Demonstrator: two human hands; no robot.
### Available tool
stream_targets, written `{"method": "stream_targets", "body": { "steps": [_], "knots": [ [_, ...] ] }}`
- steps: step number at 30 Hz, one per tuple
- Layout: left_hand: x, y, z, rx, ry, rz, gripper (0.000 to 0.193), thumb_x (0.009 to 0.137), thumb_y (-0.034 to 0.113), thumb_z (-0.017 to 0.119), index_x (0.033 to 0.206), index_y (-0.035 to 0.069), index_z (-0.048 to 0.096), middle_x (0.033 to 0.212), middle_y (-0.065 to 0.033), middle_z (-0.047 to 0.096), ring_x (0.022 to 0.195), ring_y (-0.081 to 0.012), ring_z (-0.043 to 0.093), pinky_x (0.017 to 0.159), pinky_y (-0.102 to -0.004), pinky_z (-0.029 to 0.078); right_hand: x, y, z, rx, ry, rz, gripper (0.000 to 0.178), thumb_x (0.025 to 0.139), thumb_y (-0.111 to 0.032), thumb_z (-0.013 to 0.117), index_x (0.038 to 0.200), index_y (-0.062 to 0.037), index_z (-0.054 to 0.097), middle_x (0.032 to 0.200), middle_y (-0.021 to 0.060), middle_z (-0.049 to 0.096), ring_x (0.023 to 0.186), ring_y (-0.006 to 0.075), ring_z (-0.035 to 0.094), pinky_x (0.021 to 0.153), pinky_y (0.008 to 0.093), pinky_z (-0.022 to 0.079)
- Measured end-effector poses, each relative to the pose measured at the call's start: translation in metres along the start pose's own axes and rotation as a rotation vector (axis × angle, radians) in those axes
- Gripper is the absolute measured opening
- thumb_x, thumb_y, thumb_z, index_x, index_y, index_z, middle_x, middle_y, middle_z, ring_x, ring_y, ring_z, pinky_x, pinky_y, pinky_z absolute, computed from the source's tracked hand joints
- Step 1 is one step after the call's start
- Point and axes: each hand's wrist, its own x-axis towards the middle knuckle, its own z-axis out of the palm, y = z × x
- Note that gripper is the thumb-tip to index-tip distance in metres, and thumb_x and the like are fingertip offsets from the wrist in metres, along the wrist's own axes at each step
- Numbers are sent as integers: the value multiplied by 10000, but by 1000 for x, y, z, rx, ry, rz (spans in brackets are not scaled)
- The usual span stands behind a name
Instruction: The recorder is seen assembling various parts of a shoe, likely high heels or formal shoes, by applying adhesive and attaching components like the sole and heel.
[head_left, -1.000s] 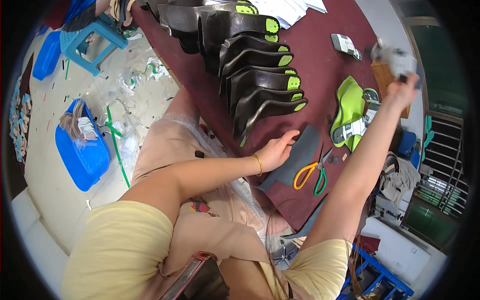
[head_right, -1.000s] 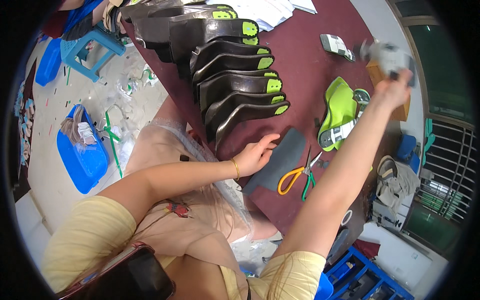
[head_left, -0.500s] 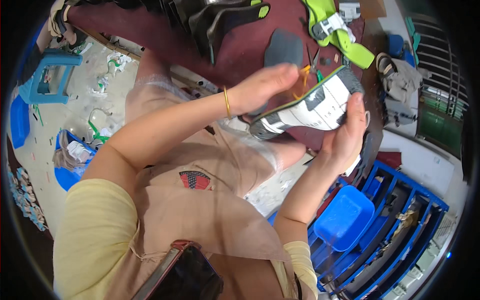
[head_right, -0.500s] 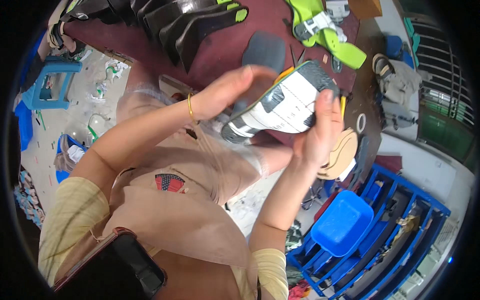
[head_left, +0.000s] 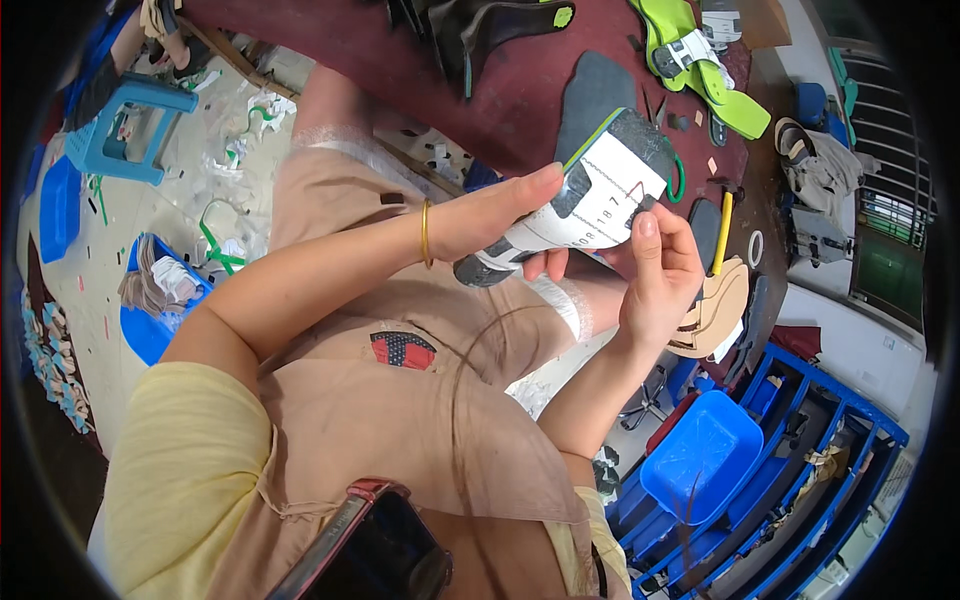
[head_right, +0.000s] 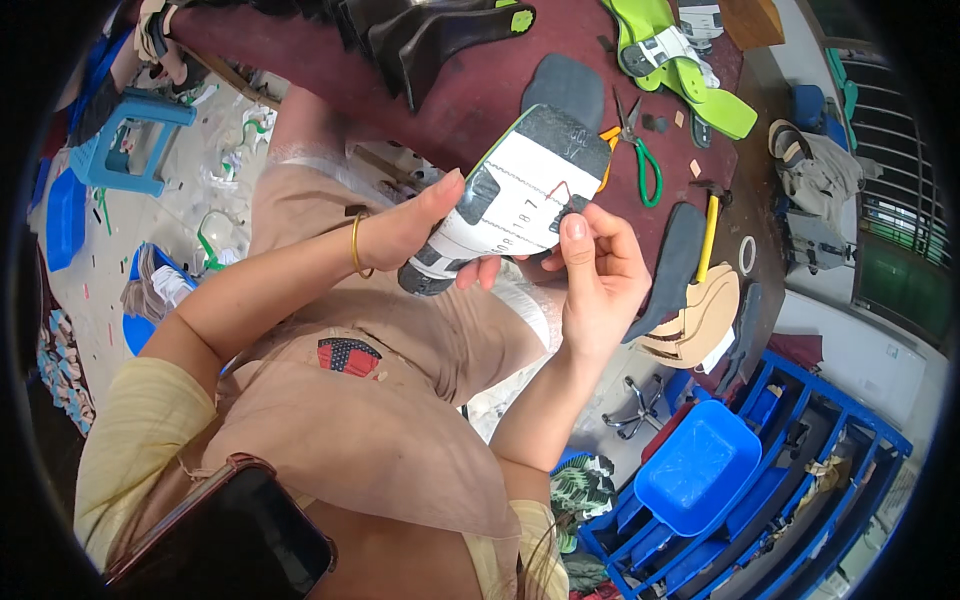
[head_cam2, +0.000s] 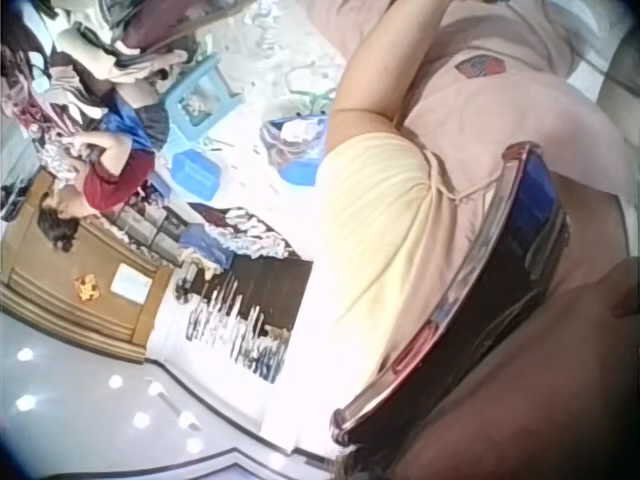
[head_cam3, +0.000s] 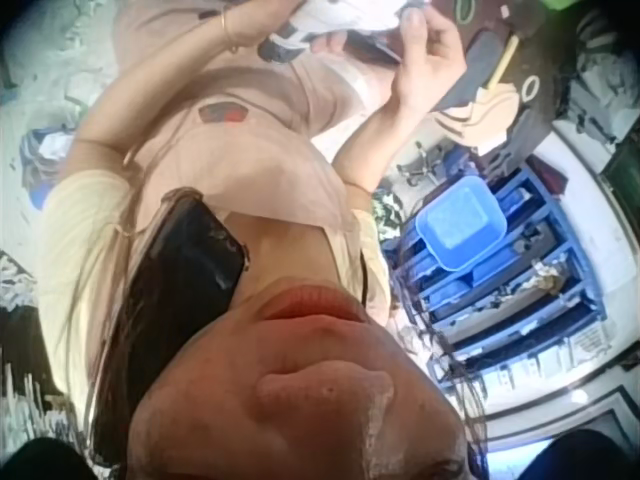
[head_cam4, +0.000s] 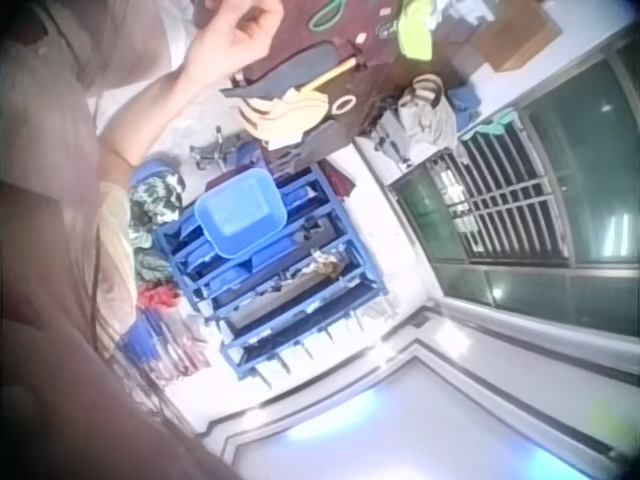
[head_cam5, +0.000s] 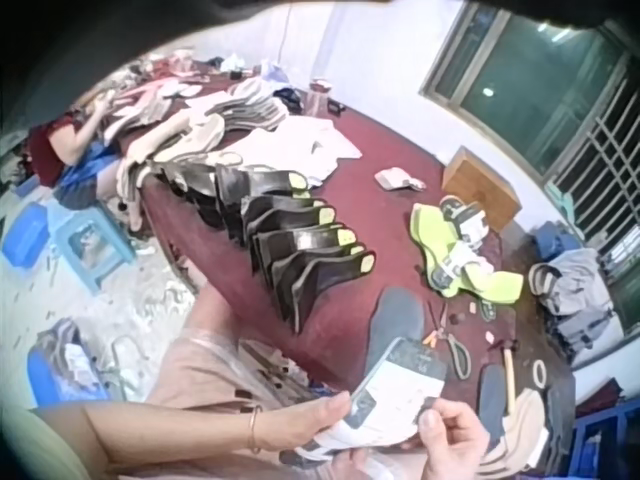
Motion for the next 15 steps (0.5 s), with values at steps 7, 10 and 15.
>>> {"method": "stream_targets", "body": {
  "steps": [7, 10, 15],
  "knots": [
    [-11, -10, -11, 80, 11, 13, 877, 796, 775, 291, 1098, -6, 551, 756, -88, 628, 612, -106, 583, 558, -223, 466, -6, -8, 2, -175, -29, 93, 168, 859, -112, 640, 905, 50, 637, 730, 63, 638, 624, 103, 592, 566, 215, 474],
    [-14, -13, -15, 181, 39, 22, 837, 814, 751, 309, 1033, -11, 578, 779, -88, 636, 623, -110, 578, 575, -234, 463, -6, -9, 8, -510, -18, -4, 146, 855, -90, 627, 860, 56, 630, 678, 52, 629, 594, 84, 583, 549, 218, 465],
    [-16, -16, -21, 289, 102, 30, 783, 844, 707, 330, 923, -18, 615, 819, -84, 650, 639, -124, 574, 595, -258, 460, -2, -8, 12, -676, -88, -57, 92, 816, -43, 620, 793, 45, 607, 634, 51, 601, 562, 64, 553, 522, 219, 445]
  ]
}}
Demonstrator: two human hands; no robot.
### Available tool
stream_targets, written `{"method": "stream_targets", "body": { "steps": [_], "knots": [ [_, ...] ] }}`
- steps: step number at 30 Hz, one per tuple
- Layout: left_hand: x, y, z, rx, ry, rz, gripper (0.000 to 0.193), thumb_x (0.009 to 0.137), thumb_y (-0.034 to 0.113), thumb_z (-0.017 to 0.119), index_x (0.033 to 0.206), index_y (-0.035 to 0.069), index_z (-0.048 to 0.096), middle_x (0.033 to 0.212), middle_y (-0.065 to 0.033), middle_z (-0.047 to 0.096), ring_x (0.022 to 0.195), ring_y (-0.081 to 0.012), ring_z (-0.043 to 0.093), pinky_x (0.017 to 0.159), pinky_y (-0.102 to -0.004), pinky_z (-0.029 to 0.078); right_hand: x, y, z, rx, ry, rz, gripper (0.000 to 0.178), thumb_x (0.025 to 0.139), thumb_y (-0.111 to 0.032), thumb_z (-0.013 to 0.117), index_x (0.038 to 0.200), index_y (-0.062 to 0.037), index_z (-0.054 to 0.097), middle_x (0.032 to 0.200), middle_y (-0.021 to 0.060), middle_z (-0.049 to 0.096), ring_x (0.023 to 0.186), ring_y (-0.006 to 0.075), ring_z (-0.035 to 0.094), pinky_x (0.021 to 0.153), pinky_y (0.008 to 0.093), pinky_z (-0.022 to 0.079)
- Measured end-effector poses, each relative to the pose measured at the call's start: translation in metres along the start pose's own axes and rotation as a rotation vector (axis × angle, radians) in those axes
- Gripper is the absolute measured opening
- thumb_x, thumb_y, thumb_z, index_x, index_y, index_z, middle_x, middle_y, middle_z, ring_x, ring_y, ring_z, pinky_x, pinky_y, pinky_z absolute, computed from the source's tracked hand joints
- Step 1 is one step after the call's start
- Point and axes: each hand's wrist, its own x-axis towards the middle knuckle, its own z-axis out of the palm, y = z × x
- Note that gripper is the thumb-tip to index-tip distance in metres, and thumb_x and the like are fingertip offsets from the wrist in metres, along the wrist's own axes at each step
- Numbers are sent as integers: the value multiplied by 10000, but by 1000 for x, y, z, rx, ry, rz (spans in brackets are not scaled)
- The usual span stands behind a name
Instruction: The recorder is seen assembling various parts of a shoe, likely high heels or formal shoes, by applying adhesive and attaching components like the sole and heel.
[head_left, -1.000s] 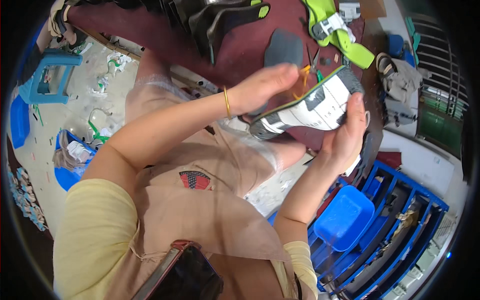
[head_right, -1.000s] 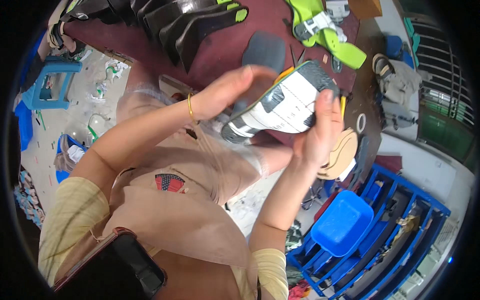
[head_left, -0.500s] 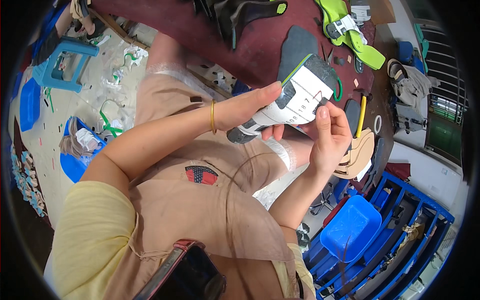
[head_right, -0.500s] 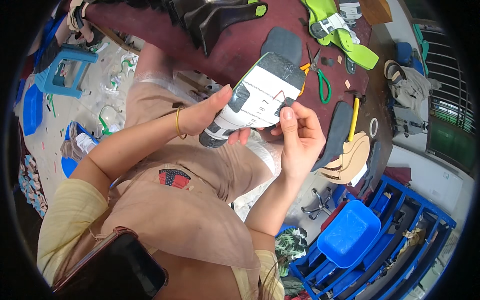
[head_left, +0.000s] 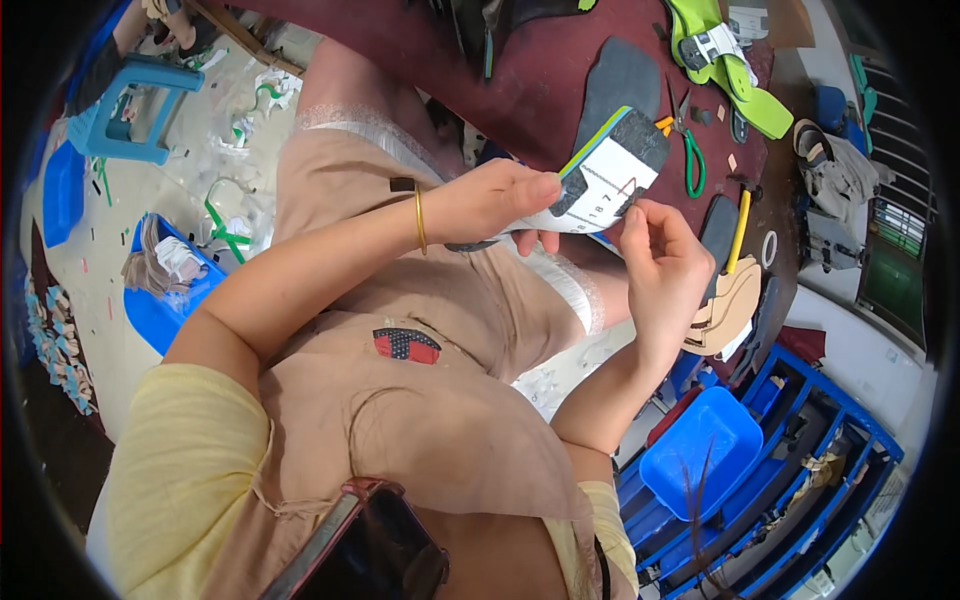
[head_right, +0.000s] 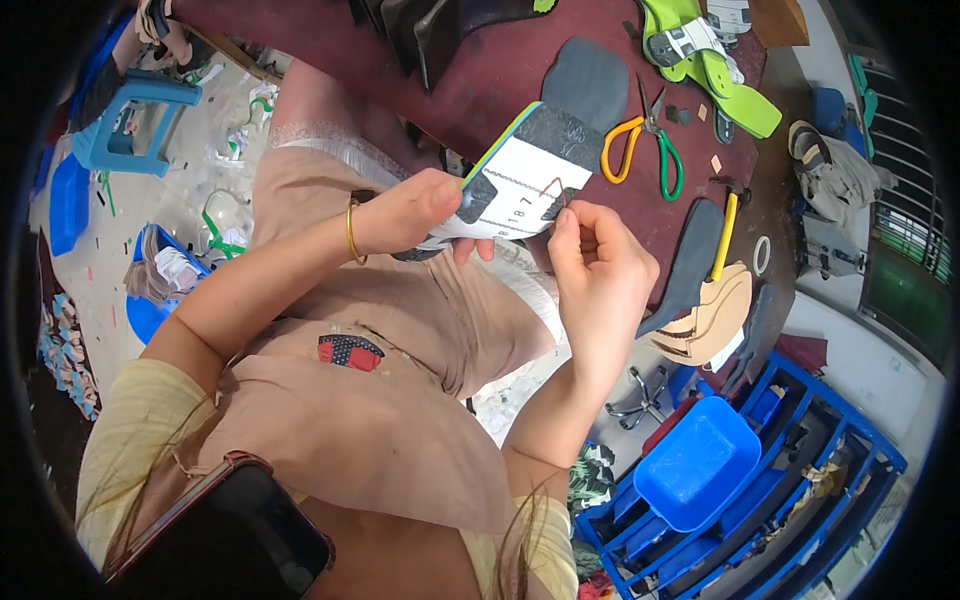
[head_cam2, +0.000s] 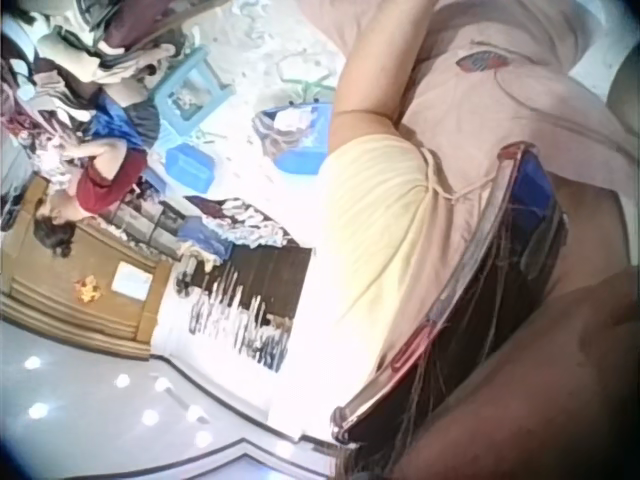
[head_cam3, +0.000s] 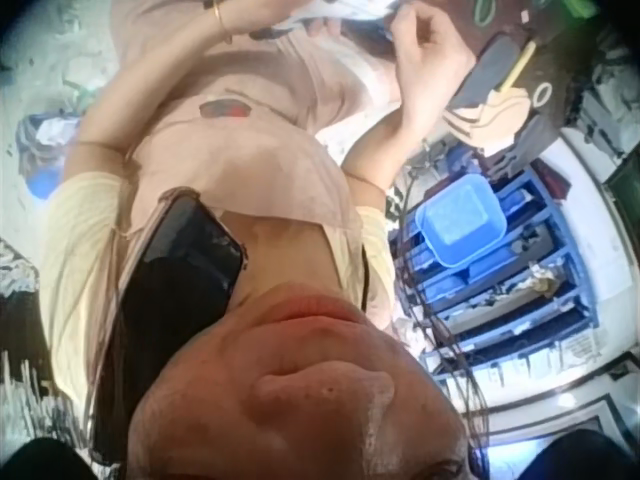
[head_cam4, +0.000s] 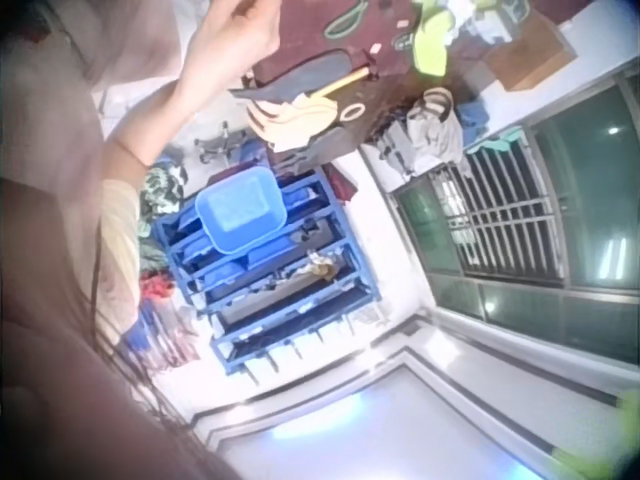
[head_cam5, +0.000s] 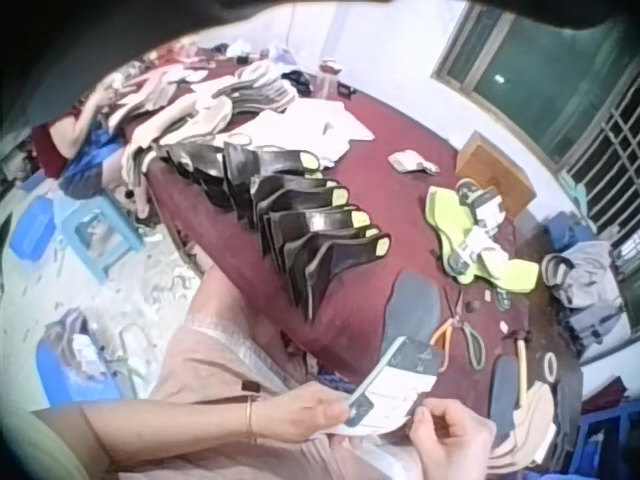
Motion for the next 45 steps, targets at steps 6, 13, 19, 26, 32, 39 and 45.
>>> {"method": "stream_targets", "body": {
  "steps": [6, 13, 19, 26, 32, 39, 45],
  "knots": [
    [2, -5, -8, 84, -63, -49, 749, 884, 658, 298, 915, -19, 618, 799, -75, 645, 626, -126, 564, 605, -258, 455, 4, 20, 6, 59, -16, -48, 42, 723, 16, 602, 727, 20, 561, 594, 25, 523, 502, 56, 447, 473, 210, 370],
    [6, -16, -4, 62, -25, -111, 540, 949, 473, 358, 928, -8, 604, 787, -77, 643, 580, -107, 539, 599, -249, 448, 1, 40, 12, -18, 80, -97, 44, 702, 22, 607, 709, 16, 564, 595, 16, 525, 510, 54, 463, 477, 211, 376],
    [6, -18, -10, -66, -4, -215, 842, 832, 743, 250, 1075, 7, 580, 798, -80, 645, 591, -131, 579, 552, -252, 472, 6, 42, -8, 1345, -124, -216, 111, 817, -70, 562, 741, -5, 514, 587, 26, 432, 508, 114, 404, 458, 222, 314],
    [9, 2, -4, -445, 69, -197, 835, 839, 737, 208, 1128, 35, 555, 814, -88, 639, 618, -146, 613, 545, -247, 488, -6, 45, 23, 591, 16, 163, 108, 865, -66, 611, 933, 17, 611, 767, 37, 618, 623, 61, 544, 544, 186, 433],
    [4, -7, -20, -265, 2, -182, 865, 804, 771, 240, 1143, 37, 549, 825, -86, 646, 614, -142, 612, 547, -253, 495, 4, 36, 26, 556, -72, 192, 134, 874, -94, 615, 954, 13, 631, 791, 39, 643, 660, 64, 581, 561, 191, 468],
    [-2, -12, -28, -22, -39, -109, 806, 828, 729, 323, 949, -8, 624, 767, -82, 645, 604, -124, 582, 545, -254, 463, 13, 32, 27, 241, -56, 94, 34, 792, -13, 633, 803, 17, 621, 688, 8, 611, 570, 47, 536, 501, 197, 428],
    [-7, -18, -31, 67, 33, -171, 626, 906, 548, 401, 792, -9, 663, 694, -58, 640, 540, -105, 543, 519, -254, 438, 10, 27, 43, -156, 41, -134, 65, 695, 8, 632, 712, 2, 570, 586, 37, 531, 502, 71, 493, 484, 217, 410]
  ]
}}
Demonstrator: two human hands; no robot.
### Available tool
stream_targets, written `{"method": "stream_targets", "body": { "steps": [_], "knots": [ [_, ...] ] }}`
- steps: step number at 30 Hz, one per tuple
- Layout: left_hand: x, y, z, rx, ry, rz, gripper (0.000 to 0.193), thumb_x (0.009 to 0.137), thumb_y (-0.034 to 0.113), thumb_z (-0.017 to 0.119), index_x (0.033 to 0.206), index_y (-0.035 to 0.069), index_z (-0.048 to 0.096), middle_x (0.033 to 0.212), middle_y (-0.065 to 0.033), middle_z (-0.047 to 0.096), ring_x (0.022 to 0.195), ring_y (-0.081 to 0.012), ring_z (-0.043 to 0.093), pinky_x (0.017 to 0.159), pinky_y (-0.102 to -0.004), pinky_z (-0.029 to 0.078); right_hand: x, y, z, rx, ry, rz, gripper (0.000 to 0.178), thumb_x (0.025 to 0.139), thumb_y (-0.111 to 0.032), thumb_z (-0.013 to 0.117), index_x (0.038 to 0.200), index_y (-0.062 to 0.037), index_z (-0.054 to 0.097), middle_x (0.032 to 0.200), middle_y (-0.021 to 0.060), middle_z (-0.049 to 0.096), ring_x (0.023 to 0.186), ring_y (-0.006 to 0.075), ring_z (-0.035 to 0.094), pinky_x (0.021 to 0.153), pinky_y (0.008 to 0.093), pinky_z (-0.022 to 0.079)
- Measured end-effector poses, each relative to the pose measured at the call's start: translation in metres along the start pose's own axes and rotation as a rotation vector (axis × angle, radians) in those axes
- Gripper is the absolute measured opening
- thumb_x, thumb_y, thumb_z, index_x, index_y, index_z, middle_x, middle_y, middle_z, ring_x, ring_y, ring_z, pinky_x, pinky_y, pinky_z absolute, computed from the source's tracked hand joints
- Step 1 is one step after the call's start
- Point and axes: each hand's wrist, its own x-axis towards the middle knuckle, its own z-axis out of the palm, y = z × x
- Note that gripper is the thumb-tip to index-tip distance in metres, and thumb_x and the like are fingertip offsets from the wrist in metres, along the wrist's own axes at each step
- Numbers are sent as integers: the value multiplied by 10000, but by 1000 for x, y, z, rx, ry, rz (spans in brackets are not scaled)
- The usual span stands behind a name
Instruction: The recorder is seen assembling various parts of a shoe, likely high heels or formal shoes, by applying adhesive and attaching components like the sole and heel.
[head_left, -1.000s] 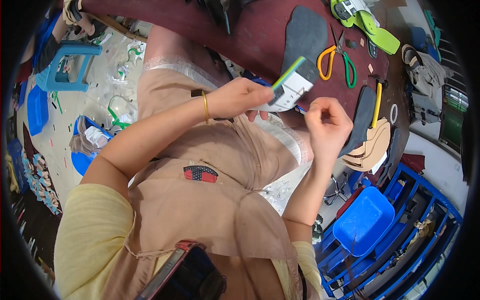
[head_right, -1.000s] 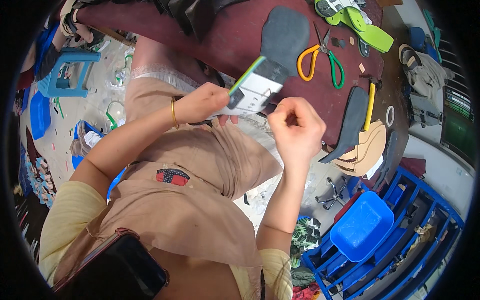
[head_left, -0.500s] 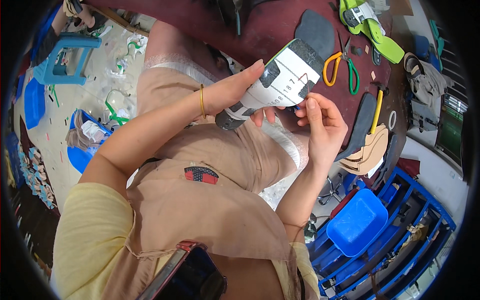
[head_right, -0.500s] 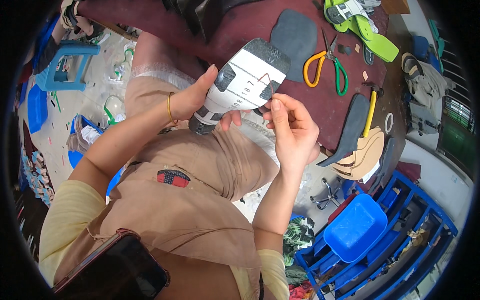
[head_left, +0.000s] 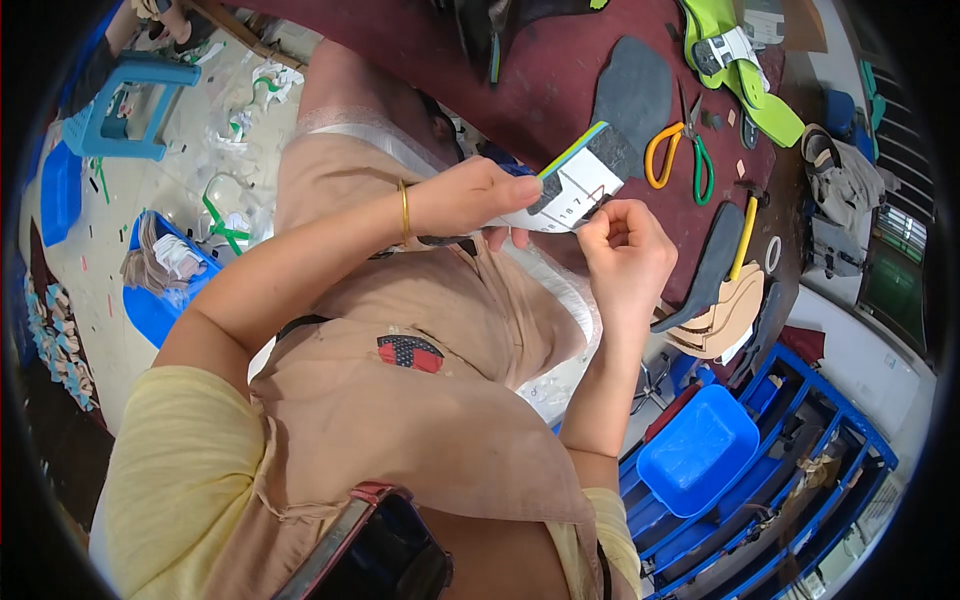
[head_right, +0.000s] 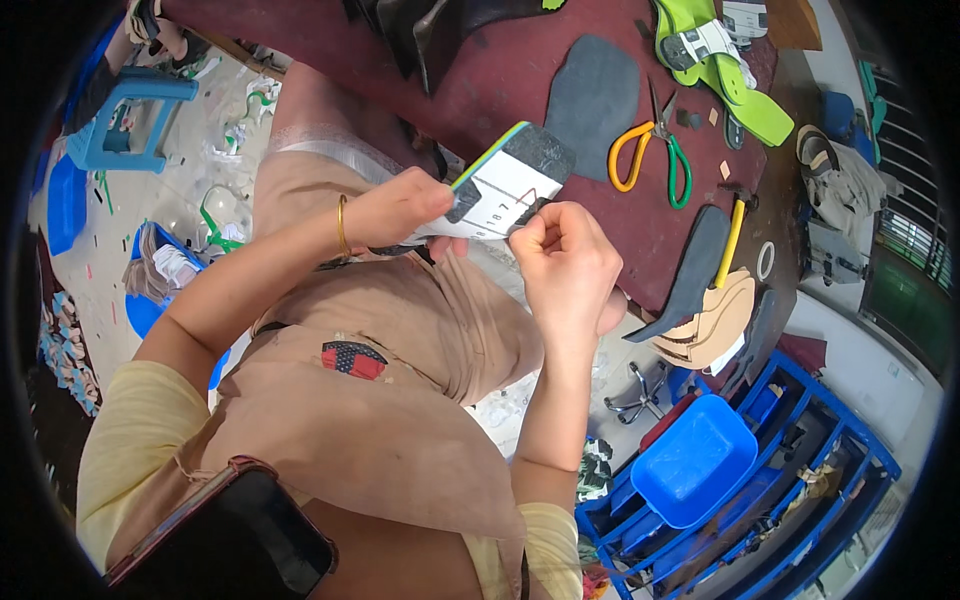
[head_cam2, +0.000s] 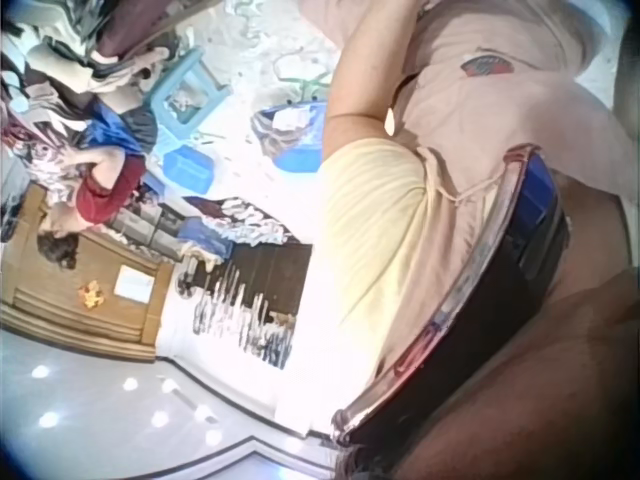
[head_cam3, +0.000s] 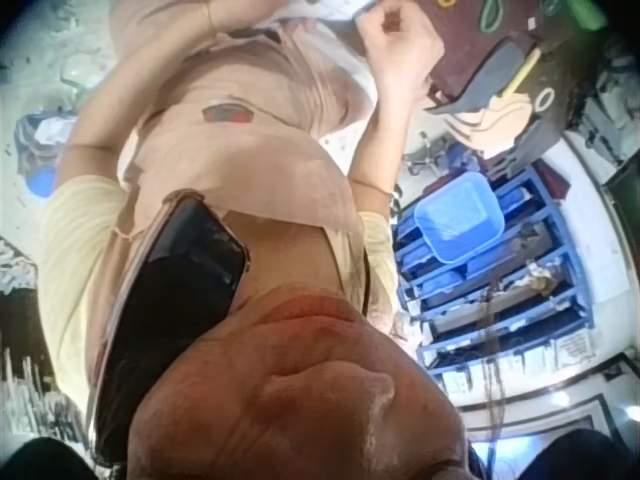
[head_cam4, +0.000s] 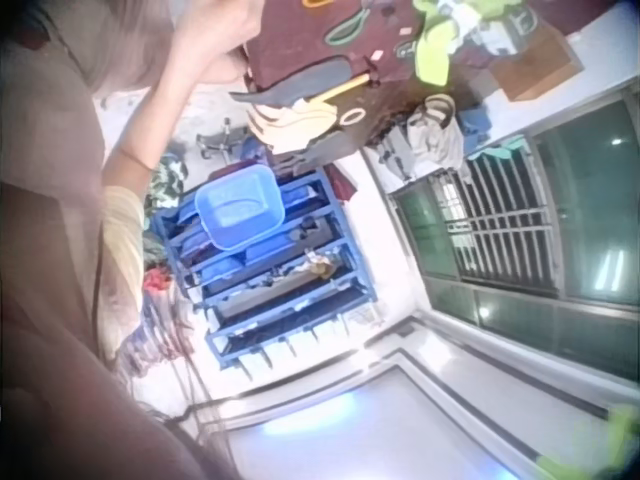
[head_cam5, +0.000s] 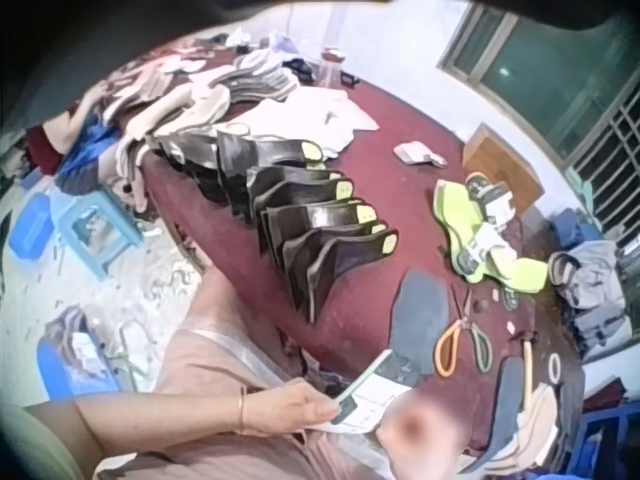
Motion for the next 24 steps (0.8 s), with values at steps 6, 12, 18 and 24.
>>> {"method": "stream_targets", "body": {
  "steps": [6, 12, 18, 24],
  "knots": [
    [4, 5, 8, 91, 87, 2, 604, 902, 522, 440, 785, -27, 665, 695, -68, 643, 543, -106, 546, 526, -261, 449, 3, 14, -1, 140, -48, 131, 45, 703, 5, 631, 719, 2, 589, 610, 15, 570, 522, 49, 511, 478, 214, 406],
    [8, -6, 4, 108, 57, -31, 656, 906, 564, 389, 785, -37, 622, 756, -83, 656, 584, -122, 577, 575, -264, 466, 4, 22, -10, 1066, -131, 205, 93, 838, -64, 595, 879, 13, 564, 682, 75, 578, 550, 104, 507, 503, 223, 423],
    [7, -7, 4, -231, 29, -50, 798, 850, 709, 303, 1015, -18, 589, 816, -97, 655, 599, -144, 599, 578, -261, 478, 0, 27, -25, 1445, -202, -87, 177, 833, -134, 554, 751, 7, 485, 599, 46, 428, 517, 137, 392, 467, 257, 316],
    [14, 5, 3, -408, 25, 20, 894, 773, 790, 307, 1132, 8, 550, 806, -99, 648, 629, -148, 622, 559, -240, 495, -17, 9, -11, 663, -174, -4, 167, 758, 37, 673, 803, -22, 524, 806, 47, 564, 722, 95, 512, 652, 232, 417]
  ]
}}
